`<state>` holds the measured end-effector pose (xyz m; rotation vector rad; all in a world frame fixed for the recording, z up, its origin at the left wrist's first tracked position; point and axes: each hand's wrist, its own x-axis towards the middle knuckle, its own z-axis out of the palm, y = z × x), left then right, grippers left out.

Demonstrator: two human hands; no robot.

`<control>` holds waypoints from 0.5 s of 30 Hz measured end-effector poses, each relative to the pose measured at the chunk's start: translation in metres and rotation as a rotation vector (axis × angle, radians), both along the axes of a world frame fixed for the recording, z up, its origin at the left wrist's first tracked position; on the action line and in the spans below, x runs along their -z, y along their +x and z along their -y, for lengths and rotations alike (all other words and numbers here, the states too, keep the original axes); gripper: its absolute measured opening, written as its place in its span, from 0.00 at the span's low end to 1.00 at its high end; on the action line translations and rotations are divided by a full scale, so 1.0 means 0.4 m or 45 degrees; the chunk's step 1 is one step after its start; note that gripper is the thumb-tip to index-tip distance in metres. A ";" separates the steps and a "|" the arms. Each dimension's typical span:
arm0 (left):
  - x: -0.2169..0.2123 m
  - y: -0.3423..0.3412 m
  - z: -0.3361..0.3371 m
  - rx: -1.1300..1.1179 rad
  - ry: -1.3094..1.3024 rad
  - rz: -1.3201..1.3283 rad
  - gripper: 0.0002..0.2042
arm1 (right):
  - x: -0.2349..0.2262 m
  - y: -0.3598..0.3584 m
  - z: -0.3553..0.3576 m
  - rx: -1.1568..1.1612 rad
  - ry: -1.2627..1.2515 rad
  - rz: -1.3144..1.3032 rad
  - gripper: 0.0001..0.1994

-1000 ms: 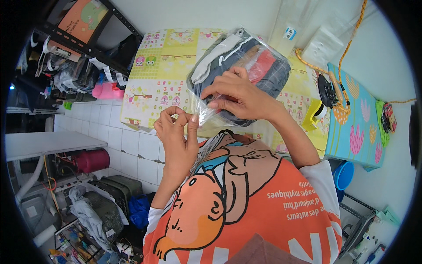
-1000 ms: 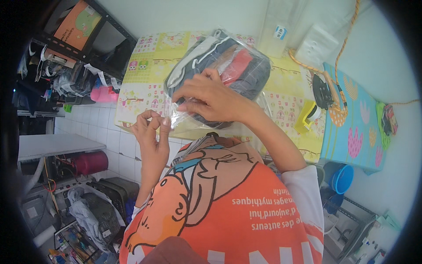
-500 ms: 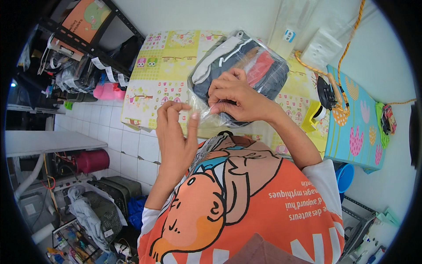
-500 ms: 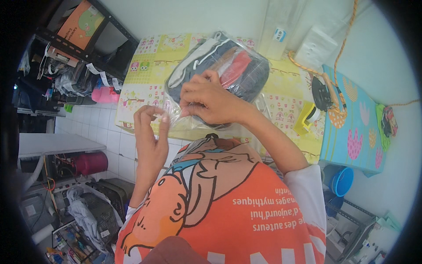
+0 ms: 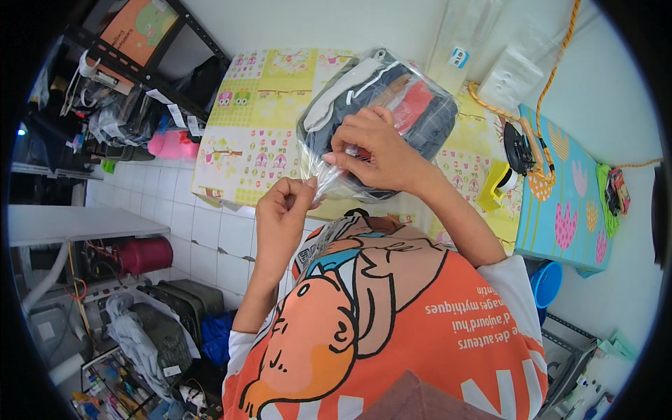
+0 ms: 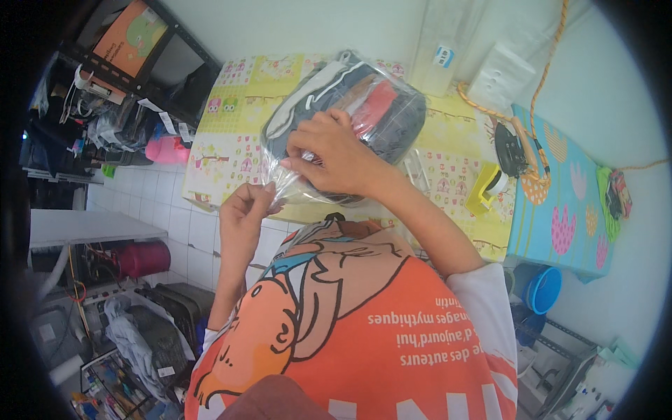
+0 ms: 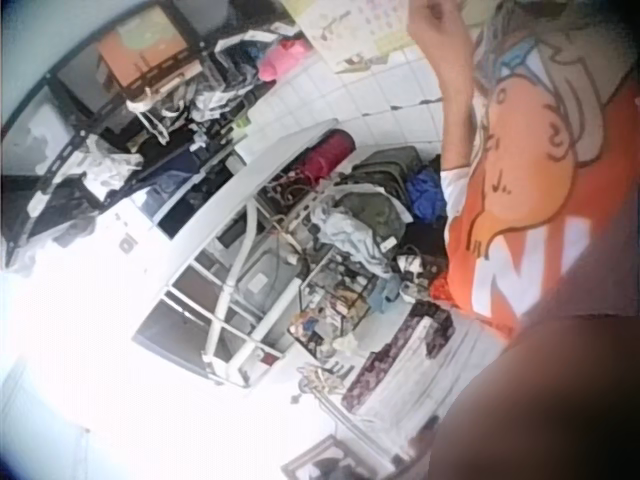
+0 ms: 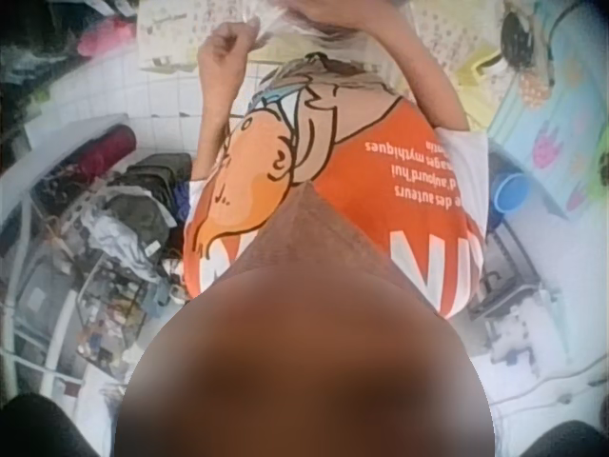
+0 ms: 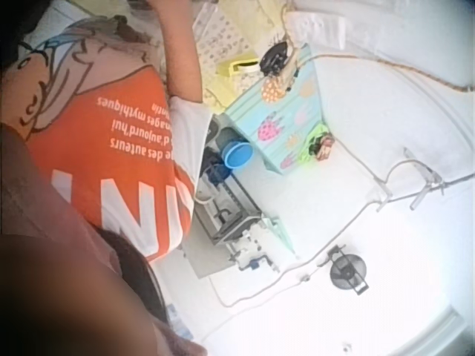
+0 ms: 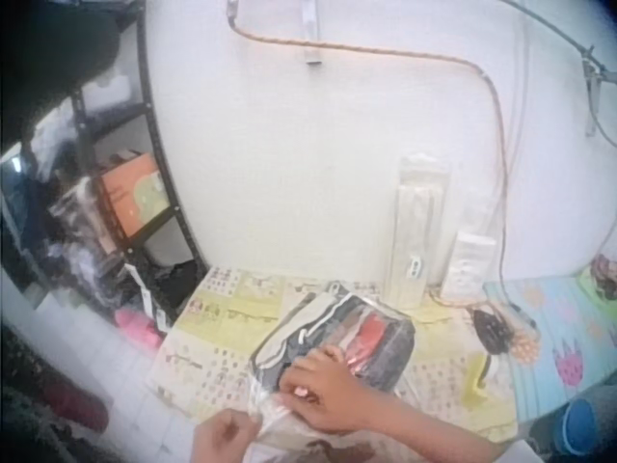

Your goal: The person places folded clothes into a clear plastic bag, seals it, and secures it with tape. They then move the packaged bundle to a shelf and retrieve a basket of additional clothes.

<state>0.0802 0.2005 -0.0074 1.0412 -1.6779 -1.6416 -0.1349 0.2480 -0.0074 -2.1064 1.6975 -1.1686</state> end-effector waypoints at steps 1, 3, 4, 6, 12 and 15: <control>-0.002 0.002 0.003 0.005 0.117 -0.070 0.09 | 0.004 0.003 0.001 0.025 -0.037 0.033 0.10; -0.007 0.007 0.003 -0.021 0.086 -0.040 0.09 | 0.009 0.012 -0.004 0.041 -0.186 0.000 0.10; -0.009 0.008 0.004 -0.023 0.071 -0.044 0.09 | 0.012 0.019 -0.010 0.061 -0.244 -0.008 0.11; -0.015 0.007 0.006 -0.053 0.100 -0.055 0.09 | 0.019 0.049 -0.037 0.051 -0.274 -0.083 0.13; -0.051 -0.011 0.012 -0.122 0.149 -0.197 0.12 | 0.048 0.114 -0.106 0.242 -0.211 -0.600 0.25; -0.071 -0.032 0.005 -0.120 0.159 -0.301 0.15 | 0.068 0.126 -0.100 0.322 -0.313 -0.660 0.23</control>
